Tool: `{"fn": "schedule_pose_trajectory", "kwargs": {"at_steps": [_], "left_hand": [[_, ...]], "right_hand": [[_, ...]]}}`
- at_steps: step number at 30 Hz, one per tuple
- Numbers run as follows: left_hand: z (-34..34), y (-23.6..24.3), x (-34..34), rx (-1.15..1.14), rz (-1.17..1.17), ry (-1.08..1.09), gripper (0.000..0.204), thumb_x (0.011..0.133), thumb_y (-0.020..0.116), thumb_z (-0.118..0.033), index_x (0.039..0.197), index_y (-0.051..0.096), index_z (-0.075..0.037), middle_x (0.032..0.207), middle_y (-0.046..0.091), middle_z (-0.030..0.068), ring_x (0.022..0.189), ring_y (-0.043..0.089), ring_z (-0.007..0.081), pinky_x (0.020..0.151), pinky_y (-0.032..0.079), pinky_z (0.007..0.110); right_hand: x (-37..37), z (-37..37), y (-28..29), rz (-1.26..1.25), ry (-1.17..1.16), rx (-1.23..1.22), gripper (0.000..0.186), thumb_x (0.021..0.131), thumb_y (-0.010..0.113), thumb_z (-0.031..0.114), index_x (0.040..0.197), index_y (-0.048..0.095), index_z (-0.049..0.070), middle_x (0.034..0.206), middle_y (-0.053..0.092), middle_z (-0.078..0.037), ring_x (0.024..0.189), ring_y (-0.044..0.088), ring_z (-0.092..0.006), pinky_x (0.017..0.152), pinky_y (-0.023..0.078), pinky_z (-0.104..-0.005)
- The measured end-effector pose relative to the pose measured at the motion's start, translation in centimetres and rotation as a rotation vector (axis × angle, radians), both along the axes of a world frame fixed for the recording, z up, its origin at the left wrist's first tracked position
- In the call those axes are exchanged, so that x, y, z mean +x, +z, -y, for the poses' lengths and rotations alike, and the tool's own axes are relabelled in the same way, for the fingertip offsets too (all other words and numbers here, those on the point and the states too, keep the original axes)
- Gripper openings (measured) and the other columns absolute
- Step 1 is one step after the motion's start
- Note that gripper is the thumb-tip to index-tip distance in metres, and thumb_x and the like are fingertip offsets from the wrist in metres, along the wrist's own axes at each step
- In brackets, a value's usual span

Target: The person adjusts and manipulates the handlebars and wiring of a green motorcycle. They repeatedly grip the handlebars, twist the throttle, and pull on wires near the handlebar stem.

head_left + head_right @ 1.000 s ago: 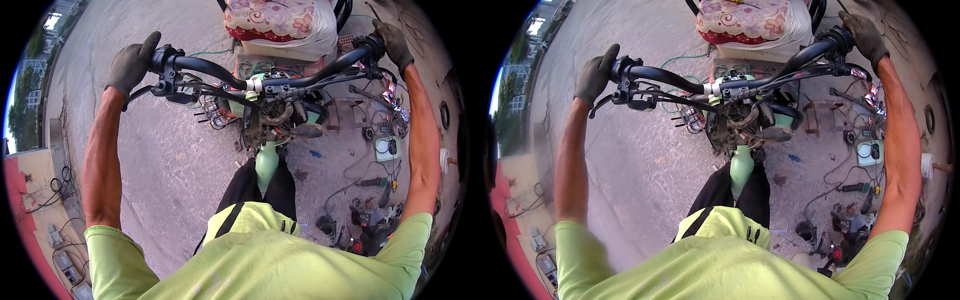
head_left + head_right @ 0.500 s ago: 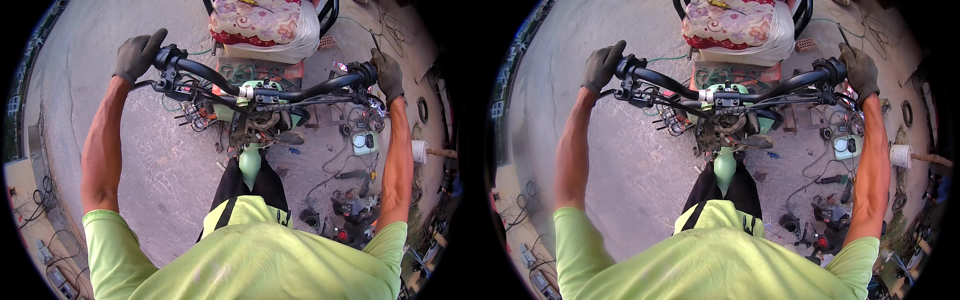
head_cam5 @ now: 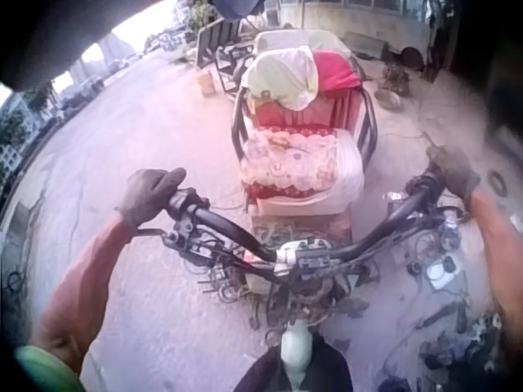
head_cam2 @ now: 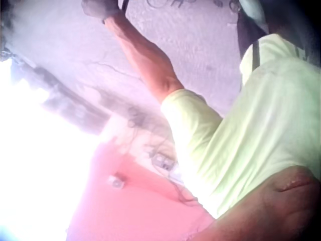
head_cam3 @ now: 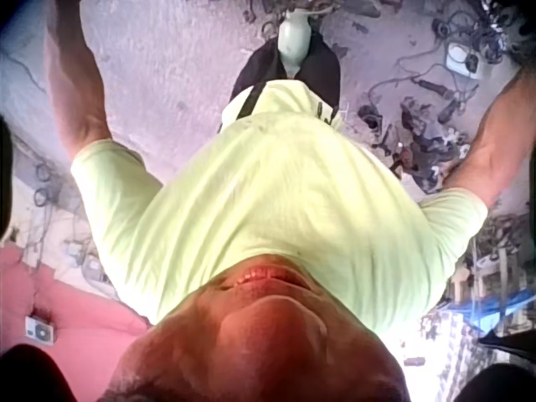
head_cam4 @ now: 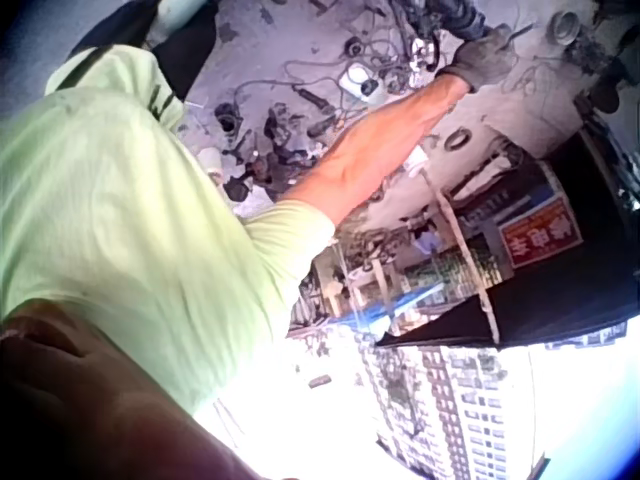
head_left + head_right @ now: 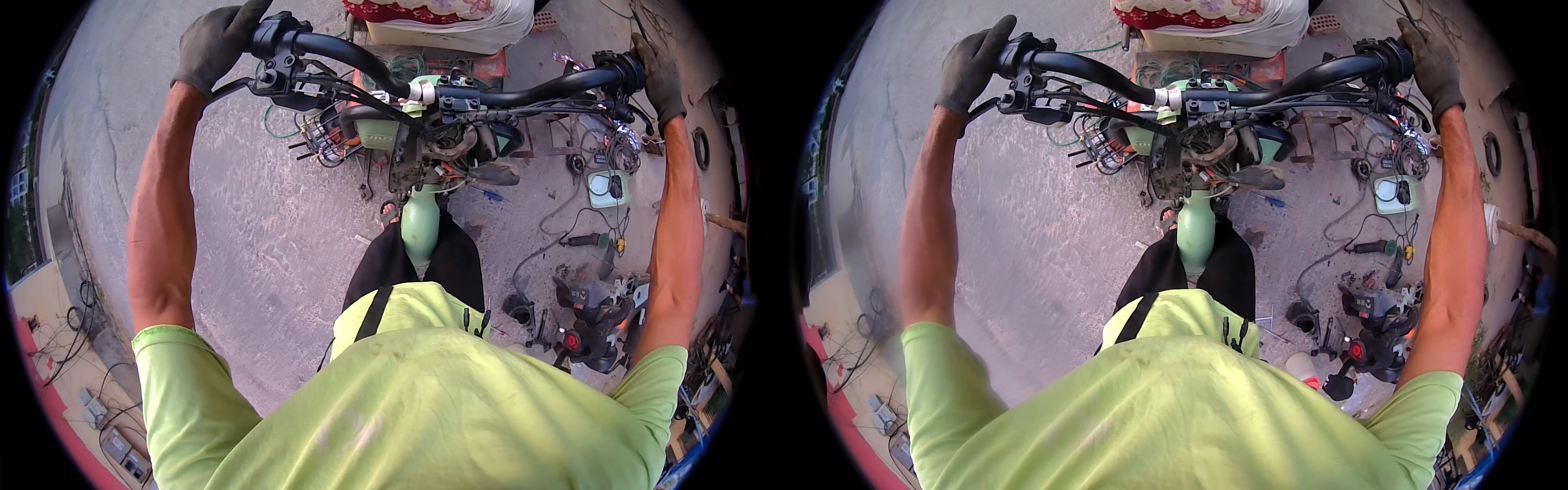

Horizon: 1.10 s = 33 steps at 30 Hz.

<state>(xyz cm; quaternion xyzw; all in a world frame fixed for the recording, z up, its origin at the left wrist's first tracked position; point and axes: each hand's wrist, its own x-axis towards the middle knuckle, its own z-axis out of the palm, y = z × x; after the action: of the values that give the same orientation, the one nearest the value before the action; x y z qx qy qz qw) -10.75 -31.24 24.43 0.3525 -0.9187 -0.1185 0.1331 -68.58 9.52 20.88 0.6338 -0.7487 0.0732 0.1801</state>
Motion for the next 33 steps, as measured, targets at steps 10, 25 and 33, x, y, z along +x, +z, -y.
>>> {"fn": "schedule_pose_trajectory", "kwargs": {"at_steps": [10, 25, 33], "left_hand": [[-4.9, 0.9, -0.9, 0.179, -0.044, -0.006, 0.069, 0.101, 0.049, -0.061, 0.083, 0.079, -0.002, 0.068, 0.073, 0.0102, 0.068, 0.070, 0.0199, 0.072, 0.054, 0.038], [1.3, 0.6, -2.2, 0.082, 0.084, -0.032, 0.073, 0.096, 0.052, -0.067, 0.098, 0.077, 0.000, 0.085, 0.073, 0.0165, 0.083, 0.069, 0.0259, 0.084, 0.050, 0.041], [0.3, -0.3, -2.9, -0.008, 0.035, -0.012, 0.073, 0.098, 0.041, -0.071, 0.083, 0.075, -0.008, 0.078, 0.070, 0.0155, 0.080, 0.069, 0.0363, 0.079, 0.050, 0.046]], "right_hand": [[2.7, 0.4, 2.3, 0.137, -0.078, -0.028, 0.026, 0.098, 0.058, 0.030, 0.112, 0.069, 0.011, 0.091, 0.073, -0.013, 0.080, 0.068, -0.0307, 0.076, 0.052, -0.0427], [5.8, -0.4, 1.9, 0.255, -0.253, -0.017, 0.041, 0.104, 0.046, 0.041, 0.115, 0.072, 0.011, 0.096, 0.073, -0.015, 0.090, 0.068, -0.0333, 0.084, 0.050, -0.0435], [6.2, -0.4, 3.1, 0.470, -0.475, 0.036, 0.059, 0.100, 0.044, 0.059, 0.093, 0.075, 0.009, 0.086, 0.073, -0.015, 0.088, 0.070, -0.0368, 0.084, 0.051, -0.0453]]}}
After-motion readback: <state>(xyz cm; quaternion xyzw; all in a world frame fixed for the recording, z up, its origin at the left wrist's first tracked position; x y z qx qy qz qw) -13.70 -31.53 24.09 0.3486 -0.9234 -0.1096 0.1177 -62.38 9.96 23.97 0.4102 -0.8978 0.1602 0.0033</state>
